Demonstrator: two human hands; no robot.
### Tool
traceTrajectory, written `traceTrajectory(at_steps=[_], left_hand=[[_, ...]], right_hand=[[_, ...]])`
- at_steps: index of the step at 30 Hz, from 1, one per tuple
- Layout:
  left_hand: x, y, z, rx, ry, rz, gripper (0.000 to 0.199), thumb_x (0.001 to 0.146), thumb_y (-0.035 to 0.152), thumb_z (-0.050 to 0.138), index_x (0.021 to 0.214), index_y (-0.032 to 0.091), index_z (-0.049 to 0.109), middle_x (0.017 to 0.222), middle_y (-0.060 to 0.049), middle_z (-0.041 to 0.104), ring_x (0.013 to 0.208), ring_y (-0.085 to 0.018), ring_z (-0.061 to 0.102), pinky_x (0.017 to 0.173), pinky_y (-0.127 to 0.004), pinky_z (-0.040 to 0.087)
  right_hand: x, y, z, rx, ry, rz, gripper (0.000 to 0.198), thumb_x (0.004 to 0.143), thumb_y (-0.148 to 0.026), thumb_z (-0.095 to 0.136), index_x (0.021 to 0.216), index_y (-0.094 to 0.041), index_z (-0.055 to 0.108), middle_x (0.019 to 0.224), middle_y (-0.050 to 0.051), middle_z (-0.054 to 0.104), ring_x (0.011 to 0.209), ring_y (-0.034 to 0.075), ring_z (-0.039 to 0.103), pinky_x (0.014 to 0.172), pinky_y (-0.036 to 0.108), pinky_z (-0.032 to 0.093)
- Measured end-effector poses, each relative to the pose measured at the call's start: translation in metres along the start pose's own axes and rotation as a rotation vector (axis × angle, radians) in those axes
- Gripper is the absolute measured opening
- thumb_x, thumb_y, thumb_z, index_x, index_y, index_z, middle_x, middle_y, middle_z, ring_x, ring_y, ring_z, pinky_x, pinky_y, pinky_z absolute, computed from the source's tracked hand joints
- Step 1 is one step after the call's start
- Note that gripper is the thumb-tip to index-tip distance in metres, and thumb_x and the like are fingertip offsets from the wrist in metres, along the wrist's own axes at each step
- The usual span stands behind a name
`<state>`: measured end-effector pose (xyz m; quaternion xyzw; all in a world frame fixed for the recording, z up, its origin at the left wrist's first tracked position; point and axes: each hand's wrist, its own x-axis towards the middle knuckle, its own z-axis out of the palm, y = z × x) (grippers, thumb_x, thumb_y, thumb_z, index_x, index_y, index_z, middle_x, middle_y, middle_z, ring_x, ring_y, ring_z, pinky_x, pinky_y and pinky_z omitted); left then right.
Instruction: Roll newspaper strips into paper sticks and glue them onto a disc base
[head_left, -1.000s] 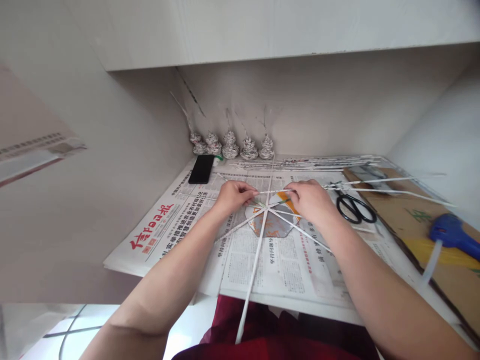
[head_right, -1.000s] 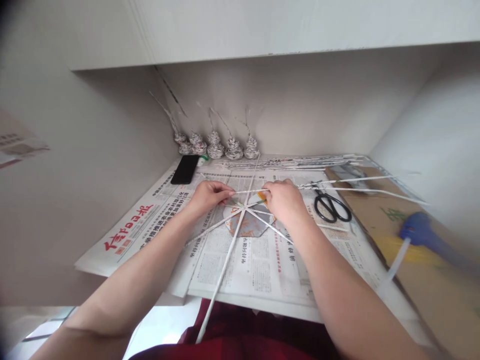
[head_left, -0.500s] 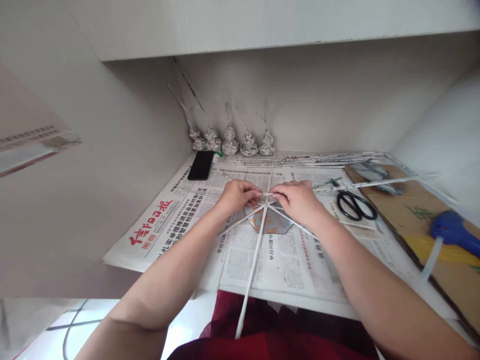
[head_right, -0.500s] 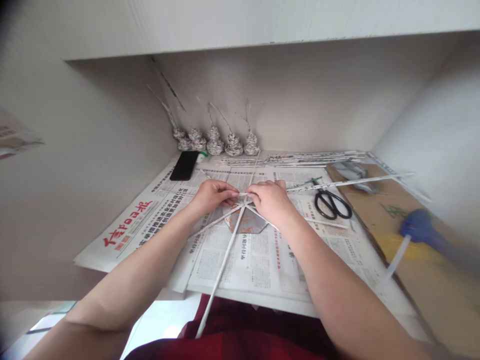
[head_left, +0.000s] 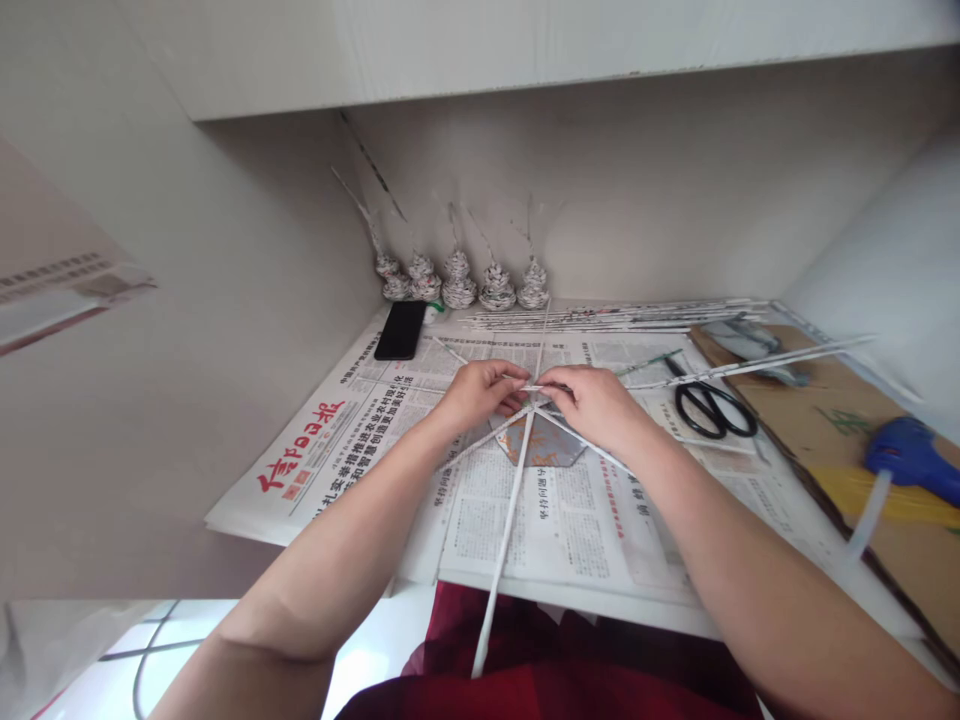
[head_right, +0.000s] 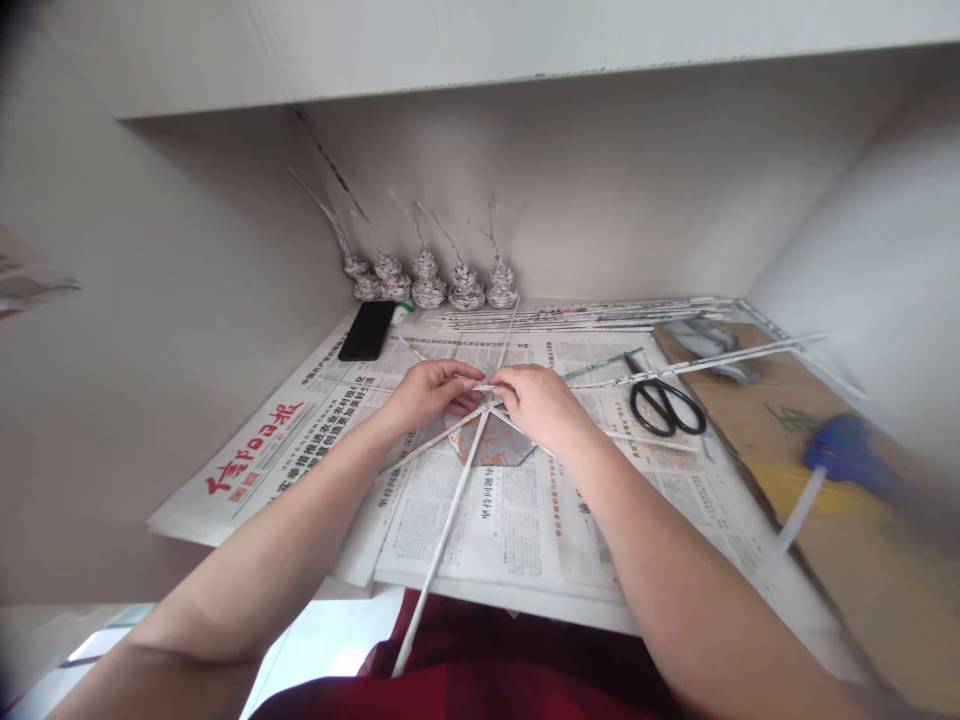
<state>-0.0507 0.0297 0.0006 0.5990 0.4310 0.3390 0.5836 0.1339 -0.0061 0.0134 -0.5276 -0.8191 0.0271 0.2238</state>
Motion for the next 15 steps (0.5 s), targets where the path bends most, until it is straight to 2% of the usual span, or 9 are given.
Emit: traceTrajectory(at_steps=[3, 6, 10, 15], left_hand=[[-0.0003, 0.0020, -0.0027, 0.018, 0.052, 0.023, 0.011, 0.086, 0.019, 0.056, 0.091, 0.011, 0.062, 0.072, -0.006, 0.069, 0.055, -0.011, 0.064, 0.057, -0.024, 0.054], [-0.0004, 0.0027, -0.0061, 0.119, 0.084, 0.083, 0.017, 0.082, 0.027, 0.061, 0.078, 0.011, 0.063, 0.072, -0.007, 0.069, 0.054, -0.010, 0.062, 0.052, -0.020, 0.049], [0.0005, 0.0003, -0.0098, 0.243, 0.082, 0.167, 0.018, 0.074, 0.029, 0.068, 0.076, 0.012, 0.068, 0.067, -0.005, 0.068, 0.054, -0.010, 0.060, 0.052, -0.019, 0.045], [0.0008, 0.0001, -0.0102, 0.335, 0.146, 0.278, 0.021, 0.071, 0.033, 0.070, 0.077, 0.013, 0.073, 0.062, -0.002, 0.067, 0.054, -0.011, 0.056, 0.052, -0.020, 0.041]], right_hand=[[-0.0001, 0.0004, -0.0024, 0.004, 0.018, 0.016, 0.021, 0.090, -0.025, 0.050, 0.098, -0.023, 0.070, 0.093, 0.002, 0.073, 0.086, 0.019, 0.065, 0.077, 0.026, 0.043], [-0.0002, 0.0006, -0.0049, -0.004, 0.026, 0.033, 0.020, 0.089, -0.025, 0.051, 0.096, -0.023, 0.070, 0.091, 0.002, 0.074, 0.084, 0.019, 0.065, 0.075, 0.027, 0.043], [-0.0006, 0.0008, -0.0055, 0.003, 0.022, 0.040, 0.020, 0.088, -0.024, 0.051, 0.095, -0.023, 0.071, 0.092, 0.003, 0.074, 0.084, 0.019, 0.065, 0.075, 0.027, 0.043], [-0.0012, -0.0004, -0.0045, 0.026, 0.037, 0.052, 0.020, 0.088, -0.024, 0.051, 0.094, -0.023, 0.071, 0.090, 0.003, 0.073, 0.080, 0.018, 0.065, 0.071, 0.026, 0.042]])
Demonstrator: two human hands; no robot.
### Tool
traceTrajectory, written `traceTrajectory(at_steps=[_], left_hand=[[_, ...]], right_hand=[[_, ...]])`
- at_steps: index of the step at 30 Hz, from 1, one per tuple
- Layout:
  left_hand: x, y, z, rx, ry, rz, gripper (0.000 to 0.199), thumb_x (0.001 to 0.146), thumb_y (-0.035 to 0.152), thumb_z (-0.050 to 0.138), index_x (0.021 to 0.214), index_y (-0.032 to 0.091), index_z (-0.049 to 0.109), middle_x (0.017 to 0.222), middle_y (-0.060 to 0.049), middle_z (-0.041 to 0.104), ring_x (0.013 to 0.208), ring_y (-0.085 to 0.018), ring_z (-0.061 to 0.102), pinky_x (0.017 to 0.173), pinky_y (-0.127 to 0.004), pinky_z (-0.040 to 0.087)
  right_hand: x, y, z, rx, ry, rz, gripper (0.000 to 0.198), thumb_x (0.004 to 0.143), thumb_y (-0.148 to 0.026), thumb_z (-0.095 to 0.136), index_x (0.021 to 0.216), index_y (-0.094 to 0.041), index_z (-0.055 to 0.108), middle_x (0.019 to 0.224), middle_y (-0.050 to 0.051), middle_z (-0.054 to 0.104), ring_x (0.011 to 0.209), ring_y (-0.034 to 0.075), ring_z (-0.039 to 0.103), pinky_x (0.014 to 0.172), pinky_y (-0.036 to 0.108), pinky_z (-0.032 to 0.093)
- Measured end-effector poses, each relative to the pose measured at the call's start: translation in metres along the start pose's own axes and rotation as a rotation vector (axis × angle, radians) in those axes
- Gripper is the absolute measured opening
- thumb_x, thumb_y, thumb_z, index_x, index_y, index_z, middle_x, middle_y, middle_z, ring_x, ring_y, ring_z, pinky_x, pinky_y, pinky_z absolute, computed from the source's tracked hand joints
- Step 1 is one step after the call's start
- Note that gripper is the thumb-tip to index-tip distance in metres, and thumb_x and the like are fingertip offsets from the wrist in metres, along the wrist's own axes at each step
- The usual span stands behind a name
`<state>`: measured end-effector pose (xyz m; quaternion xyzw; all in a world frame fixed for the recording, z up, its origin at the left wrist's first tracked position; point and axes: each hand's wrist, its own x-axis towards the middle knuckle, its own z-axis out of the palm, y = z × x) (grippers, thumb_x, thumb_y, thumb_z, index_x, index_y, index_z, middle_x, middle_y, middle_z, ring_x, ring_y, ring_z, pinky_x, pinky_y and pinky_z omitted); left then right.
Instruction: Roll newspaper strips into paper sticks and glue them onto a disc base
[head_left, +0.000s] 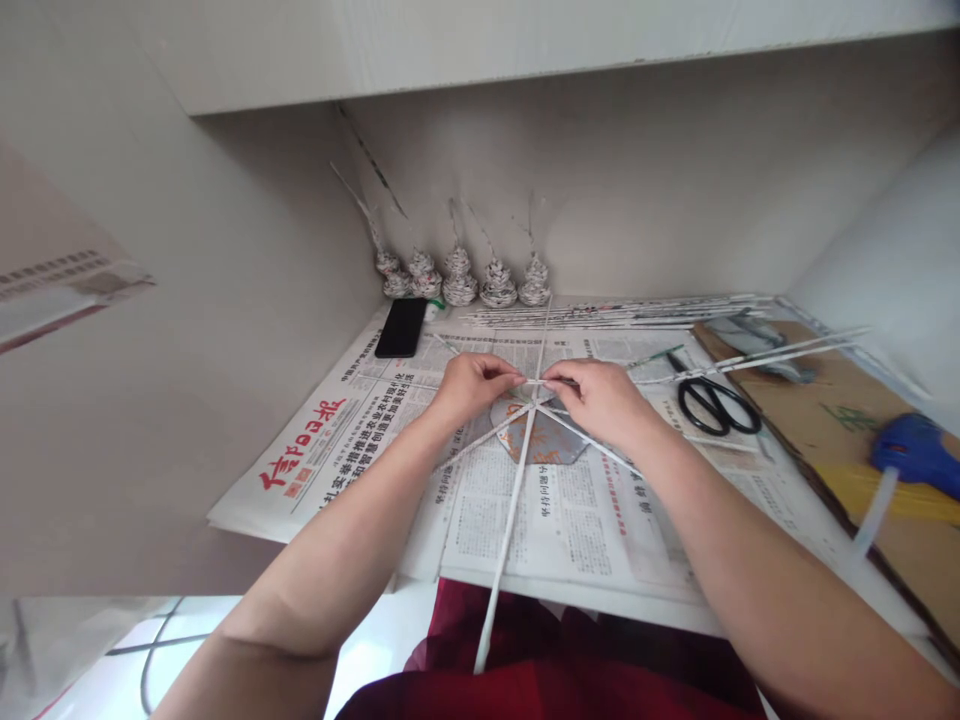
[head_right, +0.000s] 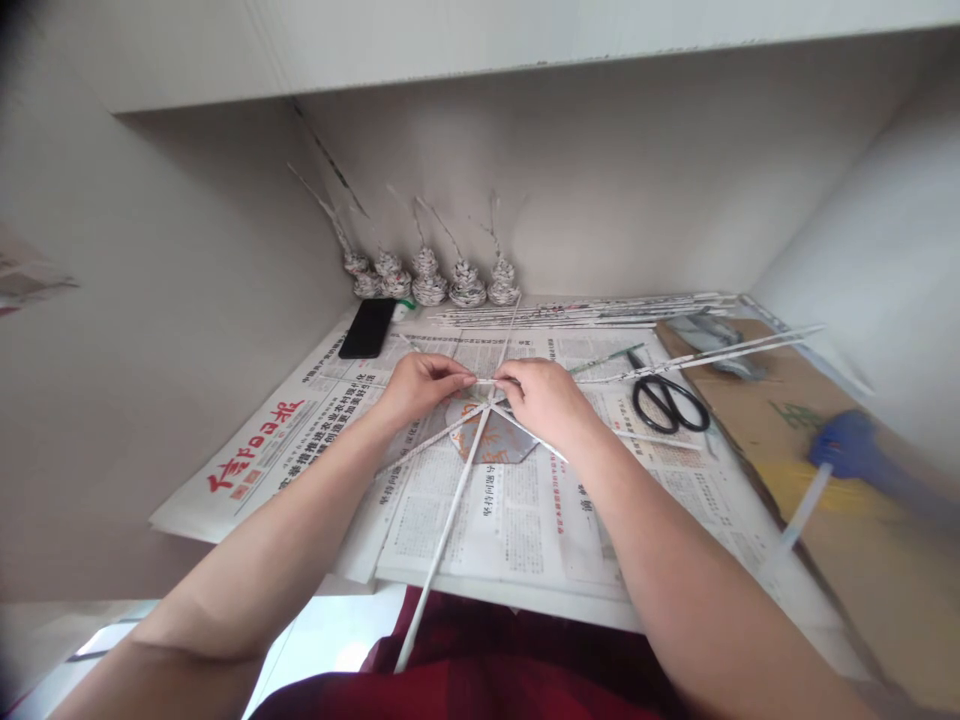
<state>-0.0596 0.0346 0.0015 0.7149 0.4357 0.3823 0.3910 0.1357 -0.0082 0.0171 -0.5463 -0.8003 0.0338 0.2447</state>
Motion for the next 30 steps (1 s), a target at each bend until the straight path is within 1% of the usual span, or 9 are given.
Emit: traceTrajectory(at_steps=[3, 8, 11, 14, 18, 22, 26, 30], left_hand=[[0.000, 0.002, 0.000, 0.017, 0.005, 0.020, 0.021, 0.070, 0.033, 0.070, 0.076, 0.013, 0.074, 0.066, -0.003, 0.070, 0.058, -0.012, 0.058, 0.056, -0.022, 0.042], [-0.001, 0.003, 0.001, 0.047, 0.001, 0.007, 0.022, 0.069, 0.036, 0.071, 0.076, 0.015, 0.075, 0.070, -0.004, 0.071, 0.063, -0.014, 0.060, 0.060, -0.023, 0.043], [-0.002, 0.004, 0.002, 0.077, -0.004, -0.002, 0.020, 0.069, 0.034, 0.071, 0.075, 0.015, 0.075, 0.070, -0.003, 0.072, 0.065, -0.014, 0.061, 0.061, -0.023, 0.043], [-0.002, 0.003, 0.004, 0.125, -0.016, -0.001, 0.018, 0.070, 0.033, 0.070, 0.074, 0.015, 0.075, 0.069, -0.002, 0.071, 0.064, -0.013, 0.060, 0.061, -0.022, 0.042], [-0.001, -0.003, 0.009, 0.176, -0.036, 0.020, 0.018, 0.072, 0.033, 0.068, 0.075, 0.016, 0.074, 0.070, -0.001, 0.071, 0.064, -0.013, 0.060, 0.061, -0.022, 0.041], [0.001, -0.012, 0.012, 0.170, -0.084, 0.018, 0.015, 0.071, 0.029, 0.068, 0.077, 0.016, 0.073, 0.072, -0.001, 0.071, 0.067, -0.014, 0.061, 0.064, -0.023, 0.042], [0.001, -0.019, 0.013, 0.145, -0.139, 0.030, 0.013, 0.069, 0.024, 0.069, 0.079, 0.016, 0.072, 0.073, -0.001, 0.070, 0.068, -0.014, 0.062, 0.065, -0.023, 0.045], [0.001, -0.021, 0.014, 0.124, -0.146, 0.020, 0.012, 0.068, 0.020, 0.068, 0.079, 0.016, 0.070, 0.073, -0.002, 0.069, 0.068, -0.014, 0.062, 0.065, -0.023, 0.046]], right_hand=[[0.000, -0.001, 0.000, 0.000, -0.003, 0.003, 0.019, 0.088, -0.024, 0.052, 0.094, -0.022, 0.070, 0.090, 0.003, 0.073, 0.079, 0.018, 0.065, 0.070, 0.026, 0.042], [0.000, -0.002, -0.001, -0.009, -0.007, -0.025, 0.020, 0.088, -0.023, 0.051, 0.094, -0.022, 0.070, 0.090, 0.004, 0.073, 0.081, 0.018, 0.064, 0.072, 0.027, 0.042], [0.000, -0.001, -0.001, -0.007, -0.014, -0.039, 0.020, 0.087, -0.022, 0.051, 0.094, -0.022, 0.070, 0.090, 0.004, 0.073, 0.083, 0.019, 0.064, 0.075, 0.027, 0.042], [-0.001, -0.003, -0.001, 0.013, -0.027, -0.034, 0.019, 0.086, -0.023, 0.053, 0.096, -0.023, 0.070, 0.092, 0.003, 0.073, 0.081, 0.018, 0.065, 0.073, 0.027, 0.043], [-0.002, -0.003, -0.001, 0.049, -0.048, 0.004, 0.018, 0.084, -0.024, 0.056, 0.096, -0.025, 0.070, 0.092, 0.001, 0.073, 0.075, 0.016, 0.064, 0.069, 0.025, 0.043], [-0.001, 0.002, 0.001, 0.054, -0.061, 0.012, 0.019, 0.082, -0.020, 0.056, 0.092, -0.025, 0.072, 0.091, 0.000, 0.073, 0.077, 0.016, 0.064, 0.071, 0.025, 0.043], [0.000, 0.006, 0.001, 0.031, -0.114, 0.012, 0.019, 0.081, -0.020, 0.056, 0.087, -0.025, 0.073, 0.088, 0.000, 0.073, 0.077, 0.016, 0.064, 0.070, 0.025, 0.043], [0.000, 0.009, 0.000, 0.045, -0.145, 0.013, 0.018, 0.081, -0.020, 0.057, 0.085, -0.026, 0.073, 0.087, -0.001, 0.074, 0.079, 0.016, 0.065, 0.071, 0.025, 0.044]])
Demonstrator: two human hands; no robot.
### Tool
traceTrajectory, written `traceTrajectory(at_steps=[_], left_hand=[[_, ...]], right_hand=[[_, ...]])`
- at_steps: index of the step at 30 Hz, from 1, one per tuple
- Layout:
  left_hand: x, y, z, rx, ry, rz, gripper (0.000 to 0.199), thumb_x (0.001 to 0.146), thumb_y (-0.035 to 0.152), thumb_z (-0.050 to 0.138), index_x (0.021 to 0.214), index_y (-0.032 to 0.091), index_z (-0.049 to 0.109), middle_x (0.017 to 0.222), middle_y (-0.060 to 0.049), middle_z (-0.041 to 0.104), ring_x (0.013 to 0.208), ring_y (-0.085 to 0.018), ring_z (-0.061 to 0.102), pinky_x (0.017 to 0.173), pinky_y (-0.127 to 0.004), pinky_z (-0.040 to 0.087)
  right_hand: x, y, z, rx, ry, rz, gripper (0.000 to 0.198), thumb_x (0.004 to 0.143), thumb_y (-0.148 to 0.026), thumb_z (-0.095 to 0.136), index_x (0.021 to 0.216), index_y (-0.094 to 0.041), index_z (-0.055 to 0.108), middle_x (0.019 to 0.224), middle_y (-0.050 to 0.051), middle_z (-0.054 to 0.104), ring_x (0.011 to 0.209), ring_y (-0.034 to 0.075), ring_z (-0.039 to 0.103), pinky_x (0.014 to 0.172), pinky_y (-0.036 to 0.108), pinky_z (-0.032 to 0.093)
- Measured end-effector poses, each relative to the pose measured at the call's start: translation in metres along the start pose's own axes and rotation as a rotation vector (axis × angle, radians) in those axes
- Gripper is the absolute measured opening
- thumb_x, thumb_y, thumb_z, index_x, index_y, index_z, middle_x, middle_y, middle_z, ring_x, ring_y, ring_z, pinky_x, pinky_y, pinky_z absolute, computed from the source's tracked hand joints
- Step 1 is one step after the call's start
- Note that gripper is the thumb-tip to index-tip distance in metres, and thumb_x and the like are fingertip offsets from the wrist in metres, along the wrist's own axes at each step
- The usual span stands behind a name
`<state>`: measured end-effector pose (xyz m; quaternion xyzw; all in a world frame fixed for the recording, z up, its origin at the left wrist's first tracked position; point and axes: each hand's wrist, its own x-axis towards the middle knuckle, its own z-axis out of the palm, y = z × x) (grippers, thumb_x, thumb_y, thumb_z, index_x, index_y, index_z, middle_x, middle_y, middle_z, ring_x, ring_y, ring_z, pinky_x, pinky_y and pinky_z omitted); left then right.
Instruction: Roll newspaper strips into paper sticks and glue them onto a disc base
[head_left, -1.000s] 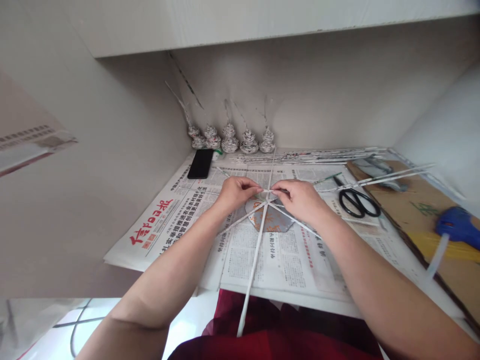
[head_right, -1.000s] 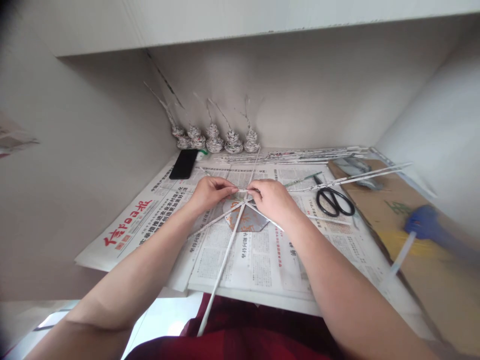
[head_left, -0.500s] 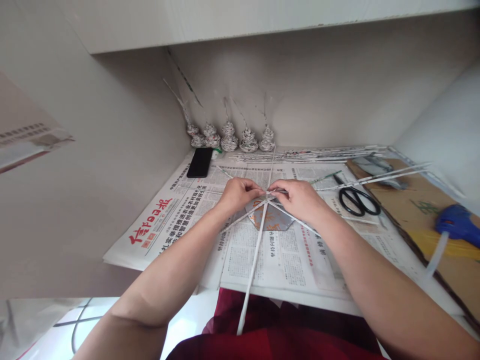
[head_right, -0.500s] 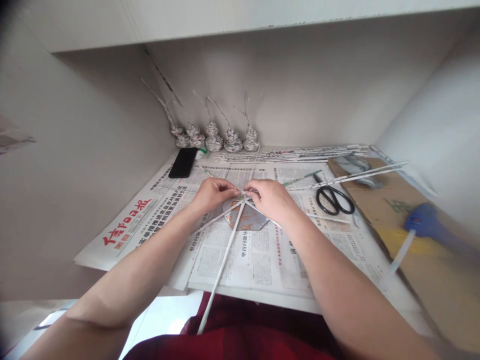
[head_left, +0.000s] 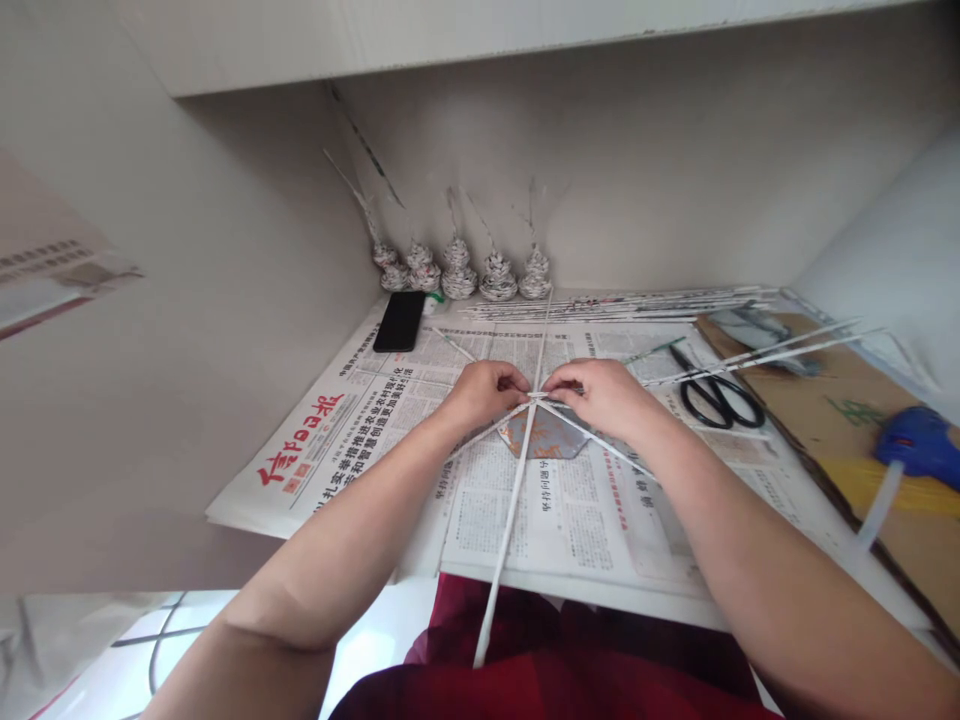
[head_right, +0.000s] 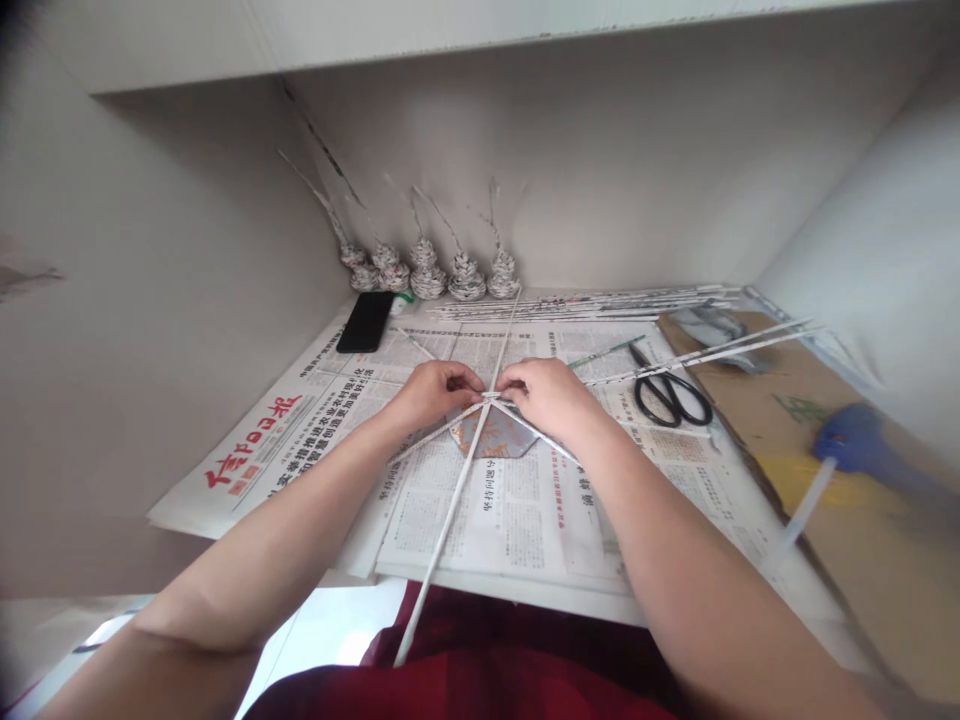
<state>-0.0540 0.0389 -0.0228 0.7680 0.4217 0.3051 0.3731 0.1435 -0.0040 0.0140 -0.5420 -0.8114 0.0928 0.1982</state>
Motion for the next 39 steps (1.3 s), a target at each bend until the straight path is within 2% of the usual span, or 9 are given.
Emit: traceTrajectory(at_steps=[8, 15, 22, 32, 39], left_hand=[[-0.003, 0.006, 0.000, 0.045, -0.017, 0.027, 0.014, 0.067, 0.014, 0.066, 0.081, 0.016, 0.067, 0.069, 0.000, 0.065, 0.066, -0.012, 0.059, 0.063, -0.022, 0.044], [-0.004, 0.005, 0.001, 0.114, -0.021, 0.071, 0.011, 0.068, 0.017, 0.065, 0.079, 0.017, 0.062, 0.068, 0.003, 0.062, 0.065, -0.011, 0.057, 0.061, -0.022, 0.042], [-0.010, 0.015, 0.001, 0.222, -0.018, 0.095, 0.006, 0.072, 0.017, 0.061, 0.077, 0.018, 0.064, 0.069, 0.002, 0.063, 0.066, -0.012, 0.057, 0.063, -0.022, 0.041], [-0.019, 0.015, 0.007, 0.376, 0.056, 0.183, 0.018, 0.079, 0.018, 0.058, 0.088, 0.022, 0.073, 0.086, -0.003, 0.069, 0.081, -0.015, 0.062, 0.079, -0.024, 0.045], [-0.021, 0.017, 0.007, 0.389, 0.055, 0.189, 0.018, 0.081, 0.019, 0.058, 0.089, 0.022, 0.074, 0.088, -0.003, 0.068, 0.083, -0.015, 0.063, 0.080, -0.024, 0.046]], right_hand=[[-0.002, 0.008, -0.002, 0.057, -0.042, -0.003, 0.023, 0.083, -0.021, 0.056, 0.096, -0.030, 0.073, 0.097, -0.004, 0.074, 0.091, 0.016, 0.066, 0.080, 0.026, 0.046], [-0.001, 0.010, 0.001, 0.025, -0.074, -0.035, 0.024, 0.084, -0.023, 0.055, 0.094, -0.032, 0.074, 0.096, -0.004, 0.074, 0.090, 0.016, 0.067, 0.079, 0.026, 0.047], [0.001, 0.010, 0.004, -0.028, -0.073, -0.038, 0.027, 0.081, -0.017, 0.055, 0.093, -0.030, 0.075, 0.097, -0.001, 0.073, 0.092, 0.016, 0.065, 0.082, 0.026, 0.046], [-0.001, 0.002, 0.002, -0.141, -0.103, -0.044, 0.033, 0.081, -0.012, 0.050, 0.093, -0.030, 0.075, 0.097, 0.002, 0.072, 0.089, 0.019, 0.065, 0.081, 0.028, 0.044], [-0.001, 0.004, 0.001, -0.126, -0.079, -0.087, 0.033, 0.082, -0.014, 0.050, 0.096, -0.031, 0.075, 0.096, 0.001, 0.073, 0.090, 0.019, 0.065, 0.080, 0.027, 0.044]])
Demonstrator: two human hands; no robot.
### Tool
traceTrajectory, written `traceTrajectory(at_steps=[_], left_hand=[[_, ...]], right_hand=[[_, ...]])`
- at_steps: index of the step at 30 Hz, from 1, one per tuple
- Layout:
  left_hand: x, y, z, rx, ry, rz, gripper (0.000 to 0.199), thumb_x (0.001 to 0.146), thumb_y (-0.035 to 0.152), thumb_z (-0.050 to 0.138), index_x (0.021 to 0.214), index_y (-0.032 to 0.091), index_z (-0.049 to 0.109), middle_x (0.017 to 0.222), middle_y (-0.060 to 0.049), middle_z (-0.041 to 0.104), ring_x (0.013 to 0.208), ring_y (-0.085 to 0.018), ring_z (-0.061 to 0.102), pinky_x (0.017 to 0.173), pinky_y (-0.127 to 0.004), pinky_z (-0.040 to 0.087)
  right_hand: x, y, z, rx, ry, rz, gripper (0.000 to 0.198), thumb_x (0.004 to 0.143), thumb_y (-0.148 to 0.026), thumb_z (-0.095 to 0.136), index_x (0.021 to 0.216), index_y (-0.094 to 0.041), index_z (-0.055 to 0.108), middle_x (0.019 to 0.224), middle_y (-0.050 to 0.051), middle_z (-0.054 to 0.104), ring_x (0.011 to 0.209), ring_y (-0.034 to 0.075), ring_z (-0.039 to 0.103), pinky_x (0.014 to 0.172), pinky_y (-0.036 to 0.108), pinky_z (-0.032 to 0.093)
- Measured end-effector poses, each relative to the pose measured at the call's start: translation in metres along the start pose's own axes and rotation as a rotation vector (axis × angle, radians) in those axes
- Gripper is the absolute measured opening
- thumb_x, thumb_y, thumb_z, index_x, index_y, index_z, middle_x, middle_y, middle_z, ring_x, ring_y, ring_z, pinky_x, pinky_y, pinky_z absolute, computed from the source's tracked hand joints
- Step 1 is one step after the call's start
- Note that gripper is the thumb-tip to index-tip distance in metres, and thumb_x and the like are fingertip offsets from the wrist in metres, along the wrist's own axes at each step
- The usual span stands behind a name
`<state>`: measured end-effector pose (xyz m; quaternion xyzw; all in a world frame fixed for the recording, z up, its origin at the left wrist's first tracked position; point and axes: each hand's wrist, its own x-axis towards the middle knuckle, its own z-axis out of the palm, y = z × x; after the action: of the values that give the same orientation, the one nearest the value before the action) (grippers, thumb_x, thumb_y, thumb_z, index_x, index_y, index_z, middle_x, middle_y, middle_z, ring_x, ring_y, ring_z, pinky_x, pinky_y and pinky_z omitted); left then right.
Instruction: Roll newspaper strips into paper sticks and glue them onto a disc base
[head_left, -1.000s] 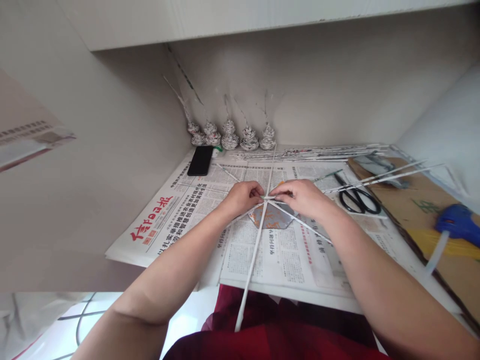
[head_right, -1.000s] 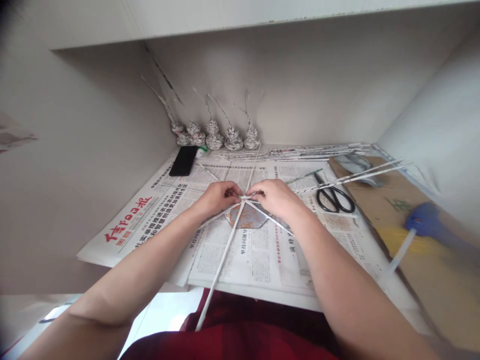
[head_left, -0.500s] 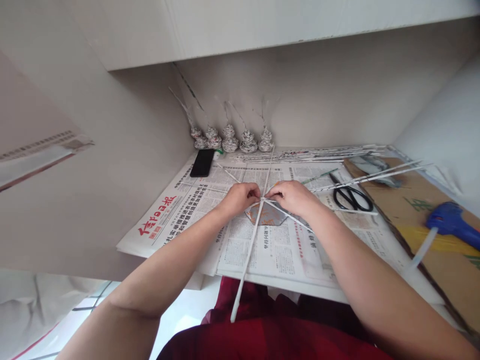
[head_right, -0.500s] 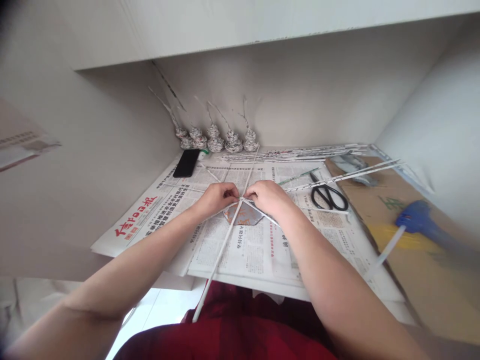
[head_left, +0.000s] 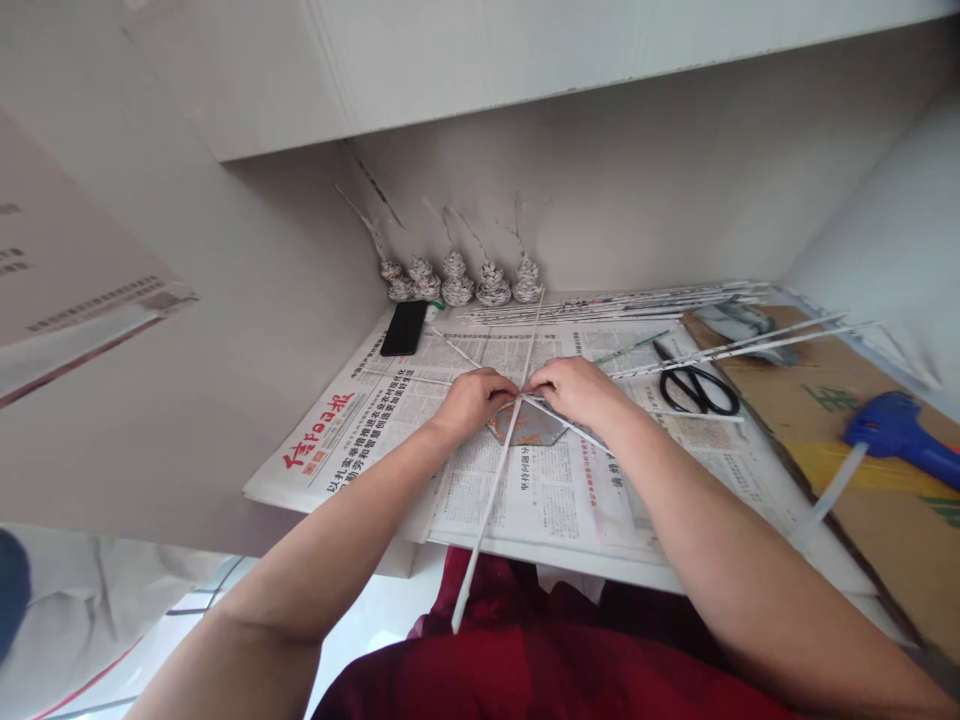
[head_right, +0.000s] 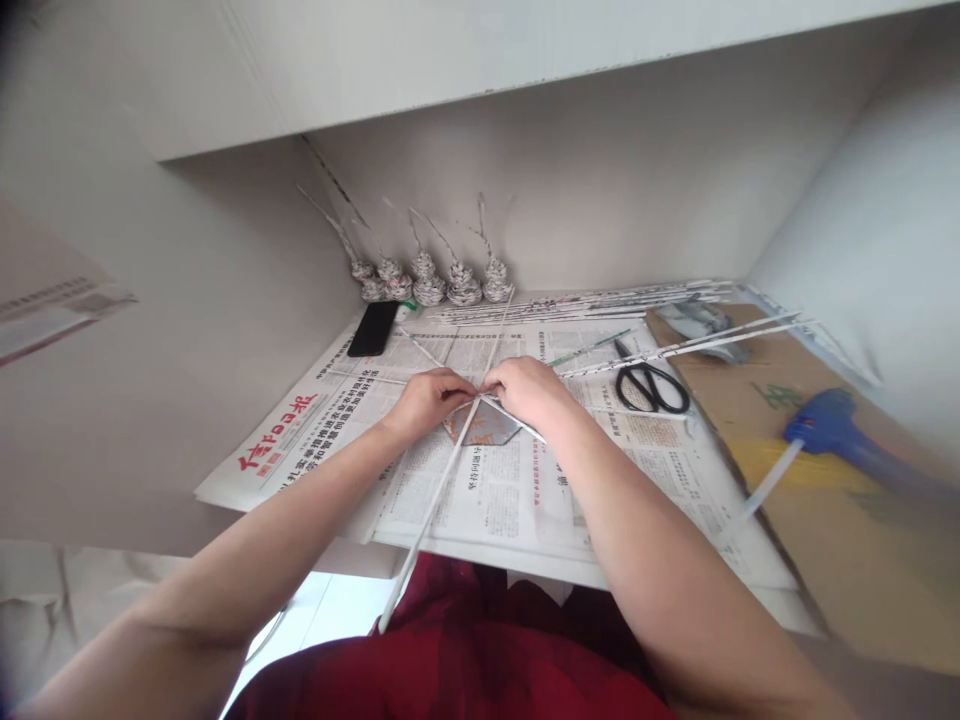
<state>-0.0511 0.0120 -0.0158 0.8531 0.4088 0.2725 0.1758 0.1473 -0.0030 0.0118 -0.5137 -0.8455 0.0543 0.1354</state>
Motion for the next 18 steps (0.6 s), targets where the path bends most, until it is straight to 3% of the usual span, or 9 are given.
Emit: traceTrajectory(at_steps=[18], left_hand=[[0.0025, -0.0067, 0.0018, -0.032, 0.024, 0.041, 0.015, 0.079, 0.017, 0.061, 0.086, 0.021, 0.073, 0.085, -0.002, 0.067, 0.078, -0.014, 0.062, 0.076, -0.024, 0.045]], right_hand=[[0.0005, -0.0073, 0.0024, -0.044, -0.010, 0.043, 0.032, 0.081, -0.013, 0.051, 0.090, -0.032, 0.075, 0.092, 0.000, 0.072, 0.089, 0.020, 0.059, 0.072, 0.027, 0.040]])
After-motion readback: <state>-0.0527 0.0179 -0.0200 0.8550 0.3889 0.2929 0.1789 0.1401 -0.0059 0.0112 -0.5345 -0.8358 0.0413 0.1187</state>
